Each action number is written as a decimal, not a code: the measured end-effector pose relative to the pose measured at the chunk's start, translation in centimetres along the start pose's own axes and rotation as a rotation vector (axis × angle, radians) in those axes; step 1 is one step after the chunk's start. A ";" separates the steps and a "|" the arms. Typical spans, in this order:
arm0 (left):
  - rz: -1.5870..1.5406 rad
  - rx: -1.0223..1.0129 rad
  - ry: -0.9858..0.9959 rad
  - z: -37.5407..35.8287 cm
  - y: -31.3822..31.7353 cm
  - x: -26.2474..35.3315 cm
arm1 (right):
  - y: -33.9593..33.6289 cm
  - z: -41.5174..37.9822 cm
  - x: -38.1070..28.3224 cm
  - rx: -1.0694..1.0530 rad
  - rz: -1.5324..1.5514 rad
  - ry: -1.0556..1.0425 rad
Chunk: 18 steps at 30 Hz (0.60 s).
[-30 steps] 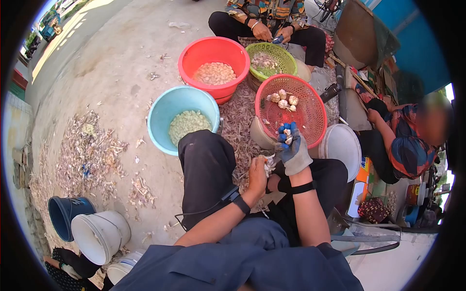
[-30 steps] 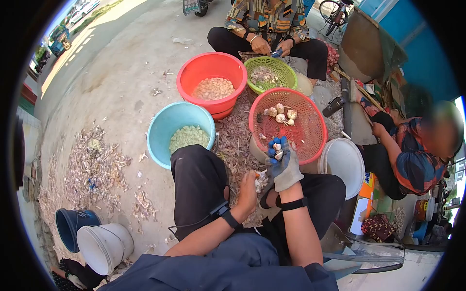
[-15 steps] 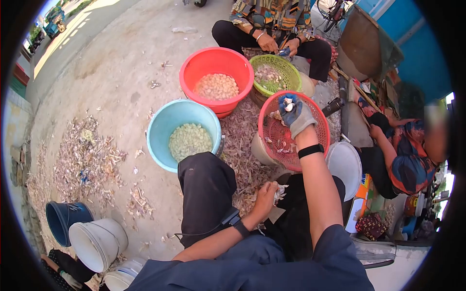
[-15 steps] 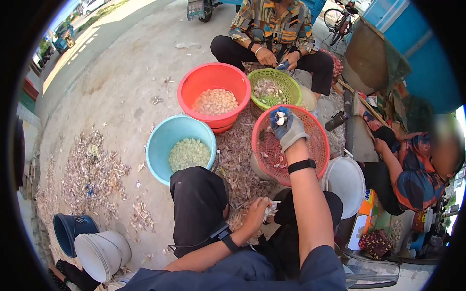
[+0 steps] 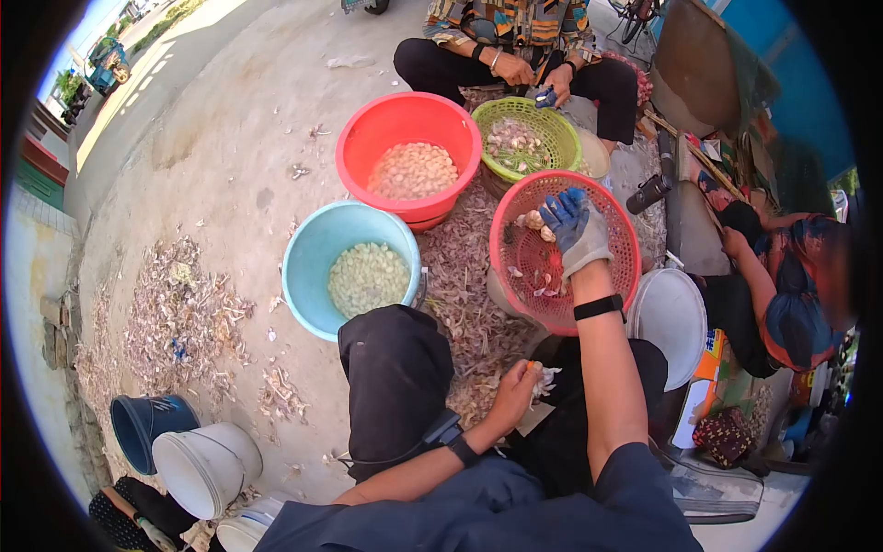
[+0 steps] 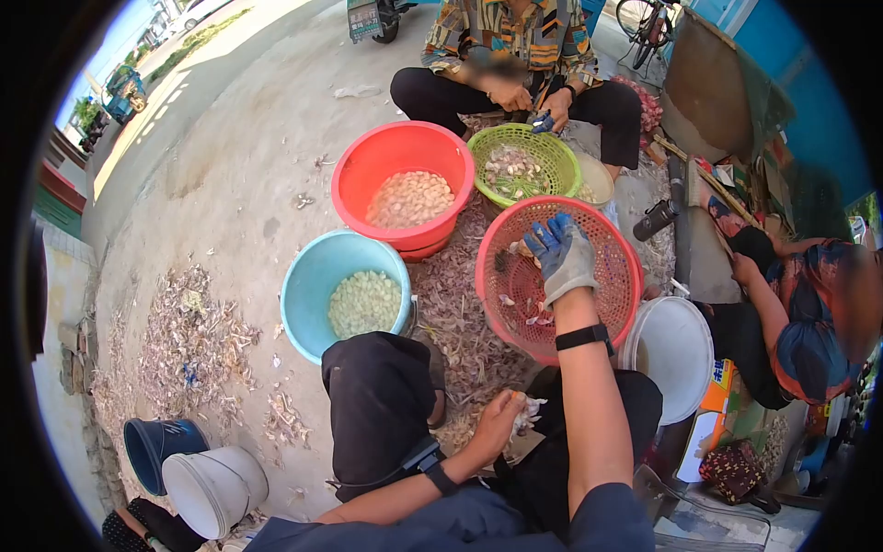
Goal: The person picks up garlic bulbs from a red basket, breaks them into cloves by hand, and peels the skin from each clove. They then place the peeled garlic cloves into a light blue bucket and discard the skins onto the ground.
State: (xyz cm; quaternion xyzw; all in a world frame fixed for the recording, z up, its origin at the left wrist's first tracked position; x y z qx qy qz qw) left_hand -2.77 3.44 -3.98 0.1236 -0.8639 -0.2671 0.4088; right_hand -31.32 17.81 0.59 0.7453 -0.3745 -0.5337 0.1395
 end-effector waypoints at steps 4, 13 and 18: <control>0.111 0.076 0.143 0.0 0.3 1.2 | -0.9 -15.3 -0.9 0.053 -0.192 -0.190; -0.202 0.158 0.457 -1.9 0.4 3.8 | -7.9 -34.0 4.9 0.121 -0.492 -0.055; -0.046 0.206 0.473 -3.9 2.9 3.7 | -8.5 -34.0 7.7 0.005 -0.723 -0.263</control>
Point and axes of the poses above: each hand's wrist, its own z-axis towards the middle knuckle, its own y-axis out of the palm, x = y × z, the point moved 2 cm from there along z, towards the middle knuckle, and after that the axes turned 5 degrees about -z, right-handed, at the moved point
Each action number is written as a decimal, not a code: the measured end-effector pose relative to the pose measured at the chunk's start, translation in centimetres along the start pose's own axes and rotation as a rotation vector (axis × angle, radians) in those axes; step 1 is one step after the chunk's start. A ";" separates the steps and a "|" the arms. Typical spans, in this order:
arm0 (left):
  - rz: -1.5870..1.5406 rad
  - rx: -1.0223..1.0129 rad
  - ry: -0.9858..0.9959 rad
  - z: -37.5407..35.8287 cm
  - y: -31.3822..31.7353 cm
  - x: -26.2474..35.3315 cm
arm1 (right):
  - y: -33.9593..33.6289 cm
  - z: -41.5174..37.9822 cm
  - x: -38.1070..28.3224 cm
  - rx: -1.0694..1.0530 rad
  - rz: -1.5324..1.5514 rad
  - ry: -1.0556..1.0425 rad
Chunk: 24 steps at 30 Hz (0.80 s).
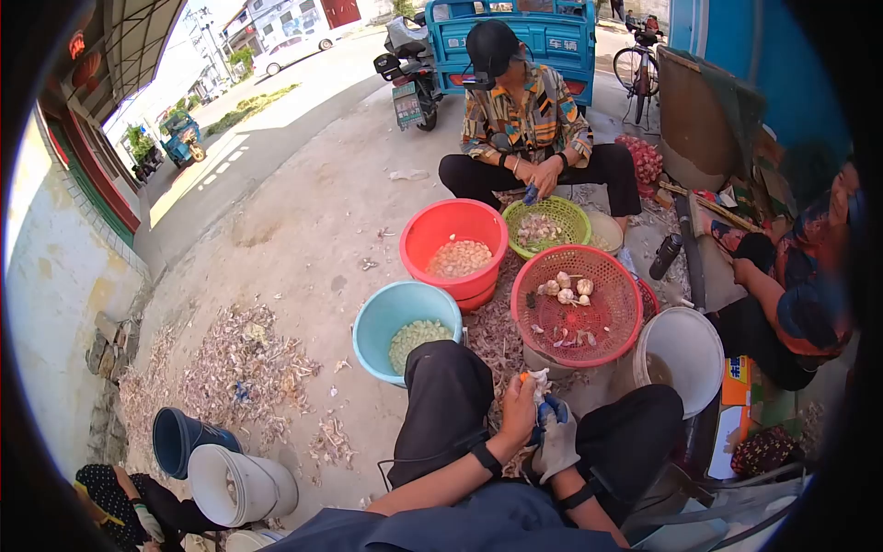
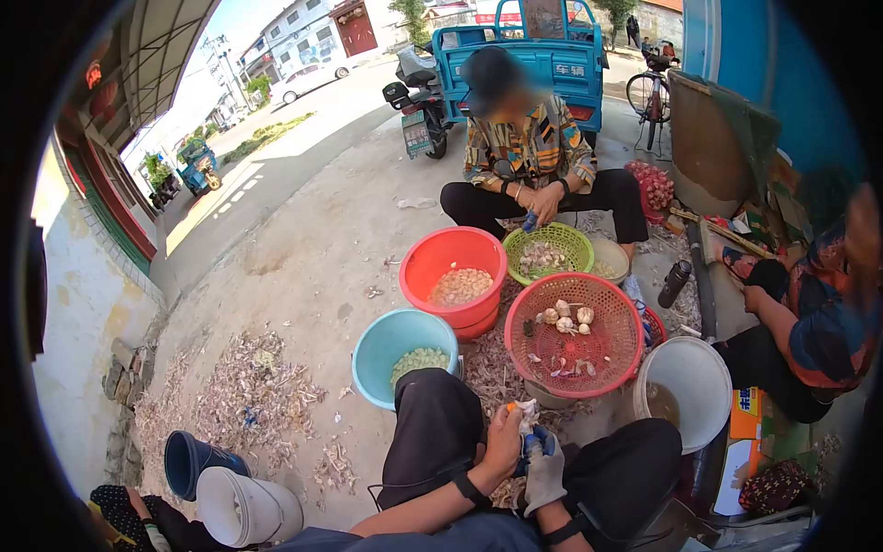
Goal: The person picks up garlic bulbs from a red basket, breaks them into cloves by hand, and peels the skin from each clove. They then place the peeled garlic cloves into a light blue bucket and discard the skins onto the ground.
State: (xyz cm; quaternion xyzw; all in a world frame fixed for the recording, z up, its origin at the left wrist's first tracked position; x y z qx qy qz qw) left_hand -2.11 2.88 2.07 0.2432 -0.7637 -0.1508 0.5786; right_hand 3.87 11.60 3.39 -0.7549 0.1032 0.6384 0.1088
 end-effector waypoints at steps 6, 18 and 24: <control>0.366 0.005 0.243 0.6 -2.8 -1.8 | 0.6 3.2 5.4 -0.104 0.058 0.067; 0.550 0.148 0.108 1.1 -7.9 -2.7 | 1.1 3.8 5.3 -0.227 0.028 0.141; 0.372 0.196 -0.045 0.7 -7.9 -3.6 | 0.7 3.5 6.8 -0.305 0.021 0.219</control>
Point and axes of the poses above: each hand's wrist, its own z-axis towards the middle knuckle, its own y-axis out of the palm, x = y × z, the point moved 2 cm from there along z, towards the middle knuckle, and after that the axes turned 5 degrees about -z, right-handed, at the moved point
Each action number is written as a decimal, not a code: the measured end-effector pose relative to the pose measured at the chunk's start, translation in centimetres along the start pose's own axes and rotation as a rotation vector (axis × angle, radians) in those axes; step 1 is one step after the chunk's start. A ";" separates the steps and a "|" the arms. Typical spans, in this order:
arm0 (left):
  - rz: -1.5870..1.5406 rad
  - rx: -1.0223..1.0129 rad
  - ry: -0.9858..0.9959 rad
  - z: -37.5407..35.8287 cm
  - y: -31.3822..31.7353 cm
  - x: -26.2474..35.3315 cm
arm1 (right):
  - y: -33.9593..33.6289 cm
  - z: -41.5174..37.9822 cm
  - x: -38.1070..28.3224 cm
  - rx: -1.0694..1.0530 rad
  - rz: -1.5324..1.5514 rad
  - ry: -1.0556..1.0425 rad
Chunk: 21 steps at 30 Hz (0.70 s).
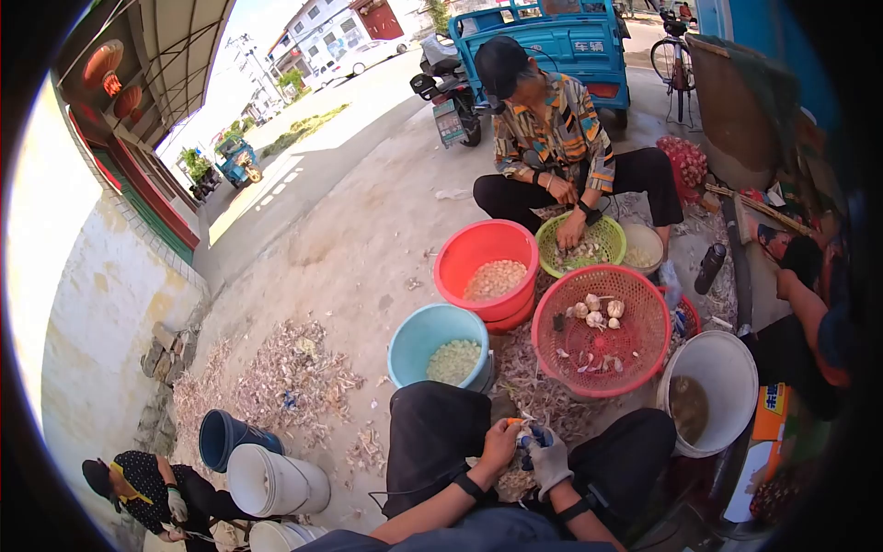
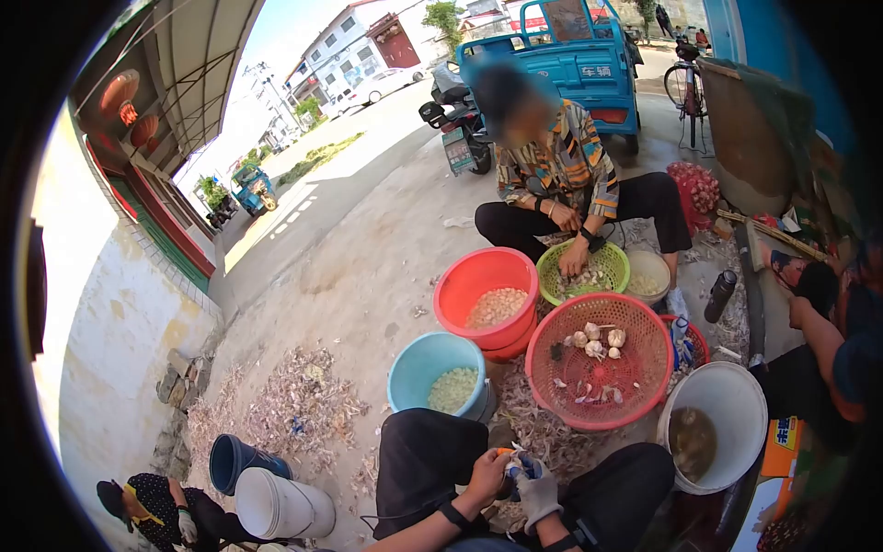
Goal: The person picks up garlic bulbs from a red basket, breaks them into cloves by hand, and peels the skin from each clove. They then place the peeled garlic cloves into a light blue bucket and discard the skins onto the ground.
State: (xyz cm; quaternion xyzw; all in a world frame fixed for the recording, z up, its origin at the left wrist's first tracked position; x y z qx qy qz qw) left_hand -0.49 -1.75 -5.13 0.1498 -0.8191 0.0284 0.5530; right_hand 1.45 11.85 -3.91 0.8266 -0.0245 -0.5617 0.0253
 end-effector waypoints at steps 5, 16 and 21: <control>0.027 -0.131 -0.175 -2.3 0.7 5.2 | -1.2 -0.1 0.0 -0.032 0.154 0.084; 0.065 -0.179 0.088 -1.7 -2.0 2.4 | 0.3 -1.9 -2.9 -0.135 -0.261 -0.156; 0.039 -0.188 -0.040 -3.6 -2.5 4.1 | 0.7 -1.7 -1.2 -0.150 -0.312 -0.201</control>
Point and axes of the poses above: each hand's wrist, its own z-axis towards the middle knuckle, its own y-axis out of the palm, x = y × z, the point moved 2 cm from there along z, towards the middle knuckle, and after that the axes turned 5 degrees about -z, right-handed, at the moved point
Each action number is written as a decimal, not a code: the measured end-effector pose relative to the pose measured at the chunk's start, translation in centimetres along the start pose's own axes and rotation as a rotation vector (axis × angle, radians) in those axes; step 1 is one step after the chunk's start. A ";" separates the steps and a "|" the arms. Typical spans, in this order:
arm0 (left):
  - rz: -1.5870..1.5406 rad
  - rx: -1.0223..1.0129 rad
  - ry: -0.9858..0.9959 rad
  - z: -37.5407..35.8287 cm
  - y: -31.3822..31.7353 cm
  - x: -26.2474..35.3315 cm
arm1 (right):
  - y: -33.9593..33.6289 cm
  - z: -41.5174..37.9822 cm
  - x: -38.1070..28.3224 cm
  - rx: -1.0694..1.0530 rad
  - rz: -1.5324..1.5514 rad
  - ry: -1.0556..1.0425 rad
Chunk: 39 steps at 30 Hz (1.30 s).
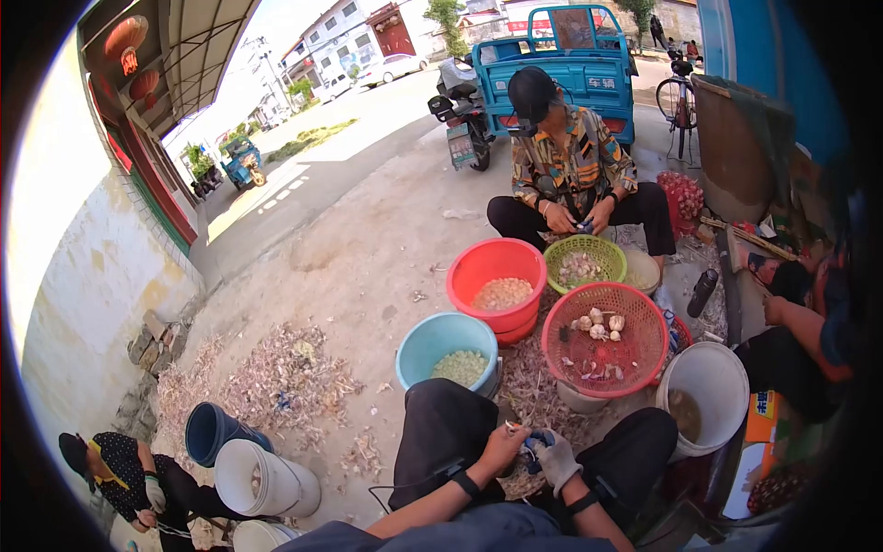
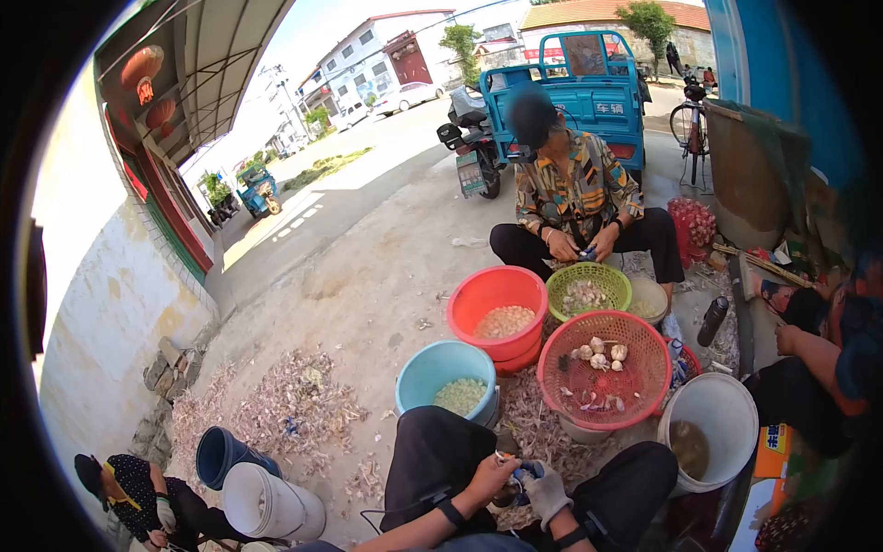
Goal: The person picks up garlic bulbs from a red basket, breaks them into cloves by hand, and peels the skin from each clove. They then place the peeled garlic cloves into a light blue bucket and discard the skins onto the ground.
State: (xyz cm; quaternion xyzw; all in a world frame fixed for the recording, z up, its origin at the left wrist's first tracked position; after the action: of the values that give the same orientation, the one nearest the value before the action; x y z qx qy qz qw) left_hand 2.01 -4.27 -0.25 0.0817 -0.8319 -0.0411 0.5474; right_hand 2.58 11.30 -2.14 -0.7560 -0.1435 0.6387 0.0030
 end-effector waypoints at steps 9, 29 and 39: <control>0.303 0.058 0.203 0.8 -1.7 -2.6 | 1.6 -0.7 -0.2 0.011 0.151 0.095; 0.226 0.036 0.209 0.8 -3.5 -3.7 | 4.9 0.1 -4.4 0.030 -0.244 -0.056; 0.303 0.140 0.364 1.5 -1.7 -4.1 | 4.5 2.7 -1.2 0.185 -0.092 -0.018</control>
State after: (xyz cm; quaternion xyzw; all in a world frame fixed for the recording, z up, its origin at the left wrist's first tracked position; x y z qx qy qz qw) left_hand 2.35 -5.28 -4.80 -0.0002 -0.7233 0.1148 0.6809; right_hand 0.79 6.28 -2.36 -0.7392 -0.1185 0.6553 0.1007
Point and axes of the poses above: each hand's wrist, its own z-axis towards the middle knuckle, its own y-axis out of the palm, x = y × z, the point moved 2 cm from there along z, towards the middle knuckle, and after that the axes turned 5 degrees about -z, right-handed, at the moved point
